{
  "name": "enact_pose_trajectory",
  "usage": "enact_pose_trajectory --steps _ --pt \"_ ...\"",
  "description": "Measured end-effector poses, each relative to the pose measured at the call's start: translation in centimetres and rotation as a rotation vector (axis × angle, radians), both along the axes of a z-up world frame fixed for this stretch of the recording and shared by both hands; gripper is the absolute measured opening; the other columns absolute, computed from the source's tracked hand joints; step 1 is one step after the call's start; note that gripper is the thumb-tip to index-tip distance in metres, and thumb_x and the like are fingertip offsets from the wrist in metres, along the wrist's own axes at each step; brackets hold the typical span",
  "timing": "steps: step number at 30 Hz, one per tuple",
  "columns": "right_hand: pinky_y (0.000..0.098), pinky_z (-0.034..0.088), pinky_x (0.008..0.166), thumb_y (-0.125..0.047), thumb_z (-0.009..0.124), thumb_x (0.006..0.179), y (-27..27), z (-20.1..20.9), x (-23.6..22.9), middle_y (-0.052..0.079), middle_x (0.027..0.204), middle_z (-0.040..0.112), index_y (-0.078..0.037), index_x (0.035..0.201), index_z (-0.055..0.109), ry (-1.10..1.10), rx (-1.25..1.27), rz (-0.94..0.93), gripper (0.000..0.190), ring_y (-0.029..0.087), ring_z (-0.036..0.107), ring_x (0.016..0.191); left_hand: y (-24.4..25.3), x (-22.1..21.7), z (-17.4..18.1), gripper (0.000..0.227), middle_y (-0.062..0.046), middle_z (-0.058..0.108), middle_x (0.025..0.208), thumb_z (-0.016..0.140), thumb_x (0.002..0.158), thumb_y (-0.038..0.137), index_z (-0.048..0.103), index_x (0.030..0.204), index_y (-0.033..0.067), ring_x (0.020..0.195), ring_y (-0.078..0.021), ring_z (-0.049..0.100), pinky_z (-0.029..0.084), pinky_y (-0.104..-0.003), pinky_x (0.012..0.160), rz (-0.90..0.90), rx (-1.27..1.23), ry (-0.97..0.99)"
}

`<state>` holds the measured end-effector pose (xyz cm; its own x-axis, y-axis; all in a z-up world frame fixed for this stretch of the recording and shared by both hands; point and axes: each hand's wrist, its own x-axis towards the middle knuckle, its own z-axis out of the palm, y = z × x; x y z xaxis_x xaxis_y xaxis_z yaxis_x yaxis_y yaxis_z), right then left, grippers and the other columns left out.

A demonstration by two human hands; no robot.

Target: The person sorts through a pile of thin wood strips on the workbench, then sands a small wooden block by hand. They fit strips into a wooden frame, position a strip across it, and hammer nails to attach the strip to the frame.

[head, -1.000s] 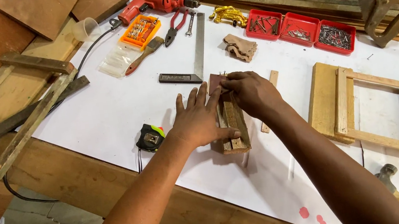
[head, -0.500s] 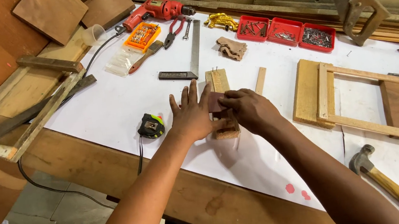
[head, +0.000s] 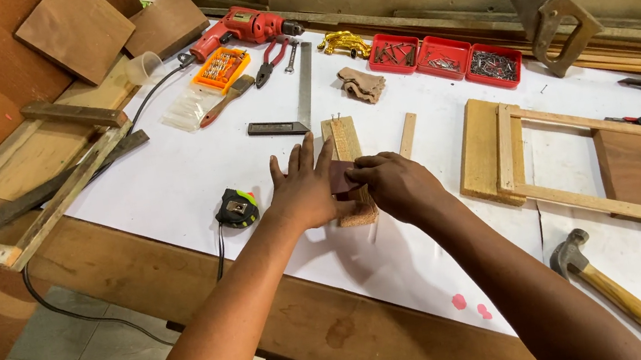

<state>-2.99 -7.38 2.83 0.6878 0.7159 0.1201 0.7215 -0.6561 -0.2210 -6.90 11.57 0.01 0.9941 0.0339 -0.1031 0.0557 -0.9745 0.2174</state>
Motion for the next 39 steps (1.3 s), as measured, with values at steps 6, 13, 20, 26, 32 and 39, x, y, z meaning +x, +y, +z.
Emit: enact_pose_trajectory --steps 6,13,20,26,32,39 --pt "0.0418 0.049 0.105 -0.021 0.059 0.096 2.9 -0.2 5.3 -0.002 0.14 0.064 -0.03 0.127 0.073 0.072 0.009 -0.073 0.035 0.027 0.059 0.127 0.0 0.2 2.5 0.154 -0.022 -0.005 0.17 0.075 0.052 0.091 -0.003 0.165 0.0212 0.158 -0.0389 0.002 -0.001 -0.068 0.12 -0.012 -0.005 0.11" --pt "0.0399 0.052 0.104 -0.024 0.06 0.096 4.3 -1.9 10.0 -0.001 0.138 0.068 -0.028 0.129 0.072 0.07 0.04 -0.033 0.035 0.027 0.063 0.125 0.3 0.2 2.5 0.157 -0.023 -0.003 0.169 0.074 0.051 0.094 -0.003 0.164 0.0176 0.158 -0.0381 0.0 -0.002 -0.07 0.119 -0.039 -0.064 0.106" --pt "0.0399 0.05 0.103 -0.034 0.066 0.094 3.3 -1.6 7.9 -0.001 0.137 0.067 -0.026 0.128 0.071 0.033 0.035 -0.018 0.035 0.027 0.061 0.125 -0.2 -0.3 2.1 0.149 -0.021 -0.002 0.17 0.075 0.055 0.089 -0.001 0.164 0.0207 0.157 -0.0383 0.003 -0.001 -0.072 0.118 -0.043 -0.035 0.027" --pt "0.0397 0.051 0.102 -0.022 0.059 0.096 0.5 -1.8 2.8 -0.002 0.138 0.067 -0.03 0.127 0.073 0.033 0.058 -0.025 0.035 0.027 0.061 0.125 -0.7 -0.6 1.0 0.134 -0.02 0.003 0.171 0.073 0.065 0.084 0.009 0.164 0.0224 0.157 -0.0402 0.005 -0.001 -0.074 0.117 -0.05 0.036 -0.035" --pt "0.0379 0.052 0.101 -0.012 0.056 0.096 -1.7 -1.0 -1.2 -0.001 0.137 0.067 -0.025 0.124 0.074 0.023 0.075 0.023 0.036 0.025 0.063 0.124 -0.9 -0.8 0.9 0.129 -0.017 0.004 0.17 0.069 0.069 0.086 0.01 0.164 0.0219 0.156 -0.0396 0.007 -0.004 -0.073 0.117 -0.05 0.051 -0.032" --pt "0.0387 0.052 0.103 -0.012 0.057 0.095 -1.0 -0.9 0.0 -0.001 0.136 0.068 -0.024 0.119 0.077 -0.017 0.018 0.04 0.034 0.025 0.062 0.126 -0.8 -0.5 1.5 0.128 -0.014 0.01 0.17 0.069 0.071 0.085 0.01 0.163 0.0192 0.157 -0.0304 0.015 -0.002 -0.074 0.119 -0.061 0.024 0.019"
